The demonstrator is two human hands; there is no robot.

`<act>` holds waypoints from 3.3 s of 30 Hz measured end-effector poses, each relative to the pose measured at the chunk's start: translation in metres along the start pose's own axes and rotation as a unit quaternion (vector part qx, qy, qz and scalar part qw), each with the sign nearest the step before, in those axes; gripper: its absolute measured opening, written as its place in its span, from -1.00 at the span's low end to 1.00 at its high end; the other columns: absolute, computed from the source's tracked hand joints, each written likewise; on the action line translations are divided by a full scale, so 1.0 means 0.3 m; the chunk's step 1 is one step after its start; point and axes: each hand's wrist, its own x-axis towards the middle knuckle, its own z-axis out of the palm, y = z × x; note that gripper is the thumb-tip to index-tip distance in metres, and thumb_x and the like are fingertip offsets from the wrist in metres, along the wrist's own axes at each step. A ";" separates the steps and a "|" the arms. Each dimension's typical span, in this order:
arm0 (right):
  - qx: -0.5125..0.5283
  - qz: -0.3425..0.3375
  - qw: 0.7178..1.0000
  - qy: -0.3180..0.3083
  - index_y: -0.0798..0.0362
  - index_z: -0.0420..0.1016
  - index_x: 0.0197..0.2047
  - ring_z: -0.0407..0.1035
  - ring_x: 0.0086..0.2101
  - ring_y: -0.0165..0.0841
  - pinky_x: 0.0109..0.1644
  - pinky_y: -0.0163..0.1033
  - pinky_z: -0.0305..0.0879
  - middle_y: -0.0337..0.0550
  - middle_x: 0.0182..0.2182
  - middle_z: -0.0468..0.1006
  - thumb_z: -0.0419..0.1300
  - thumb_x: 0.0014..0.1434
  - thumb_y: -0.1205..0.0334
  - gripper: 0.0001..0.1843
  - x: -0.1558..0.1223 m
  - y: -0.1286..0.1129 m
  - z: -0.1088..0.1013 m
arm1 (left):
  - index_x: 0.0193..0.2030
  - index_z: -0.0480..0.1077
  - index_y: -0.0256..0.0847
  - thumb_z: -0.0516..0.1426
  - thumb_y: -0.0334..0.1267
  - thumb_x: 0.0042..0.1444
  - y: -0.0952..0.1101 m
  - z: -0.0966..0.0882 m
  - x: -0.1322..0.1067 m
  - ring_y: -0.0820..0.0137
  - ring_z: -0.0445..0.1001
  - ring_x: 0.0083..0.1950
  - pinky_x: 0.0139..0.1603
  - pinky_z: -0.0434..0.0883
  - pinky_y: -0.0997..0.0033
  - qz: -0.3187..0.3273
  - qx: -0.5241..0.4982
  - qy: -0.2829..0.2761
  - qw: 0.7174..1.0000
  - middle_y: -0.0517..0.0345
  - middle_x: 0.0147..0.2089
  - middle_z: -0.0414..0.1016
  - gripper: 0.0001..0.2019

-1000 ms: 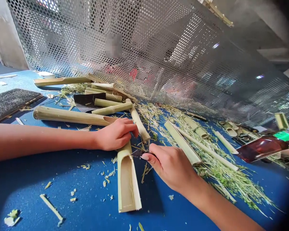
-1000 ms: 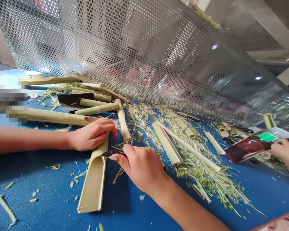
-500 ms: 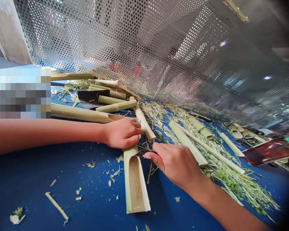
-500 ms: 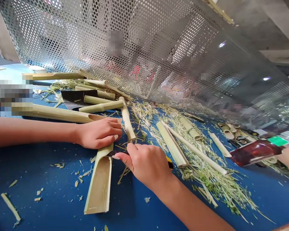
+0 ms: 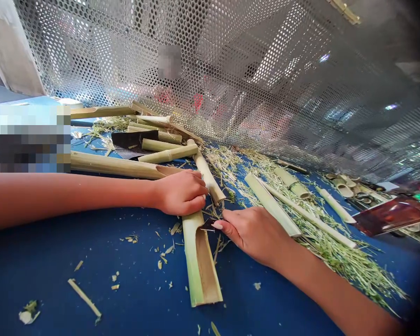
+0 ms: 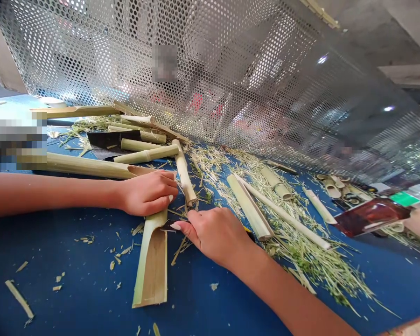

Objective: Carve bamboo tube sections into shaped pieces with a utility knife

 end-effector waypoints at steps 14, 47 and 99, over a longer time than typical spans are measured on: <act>0.011 -0.006 0.999 -0.038 0.06 0.35 -0.61 0.21 -0.71 -0.43 -0.53 -0.24 -0.21 -0.20 -0.73 0.42 -0.41 0.34 -0.04 -0.27 -0.009 -0.006 -0.021 | -0.58 0.18 -0.20 -0.13 -0.32 0.09 0.002 0.005 0.006 0.31 0.27 -0.40 -0.23 0.25 0.26 -0.004 0.005 0.006 1.000 0.03 -0.50 0.38 -0.75; -0.122 0.005 0.986 0.110 0.06 0.27 -0.61 0.16 -0.73 -0.47 -0.56 -0.26 -0.13 -0.26 -0.77 0.30 -0.21 0.34 0.02 -0.43 -0.038 -0.049 -0.016 | -0.60 0.22 -0.22 -0.13 -0.26 0.07 0.007 0.002 0.019 0.31 0.28 -0.43 -0.22 0.30 0.22 -0.038 0.039 -0.027 0.998 0.01 -0.53 0.38 -0.72; -0.099 -0.025 0.990 0.095 0.06 0.30 -0.63 0.15 -0.76 -0.42 -0.56 -0.24 -0.21 -0.23 -0.80 0.31 -0.29 0.35 0.03 -0.37 -0.034 -0.020 -0.012 | -0.60 0.27 -0.25 -0.15 -0.23 0.10 0.031 -0.007 0.040 0.32 0.30 -0.44 -0.22 0.30 0.22 -0.087 0.076 -0.064 0.991 0.00 -0.54 0.39 -0.66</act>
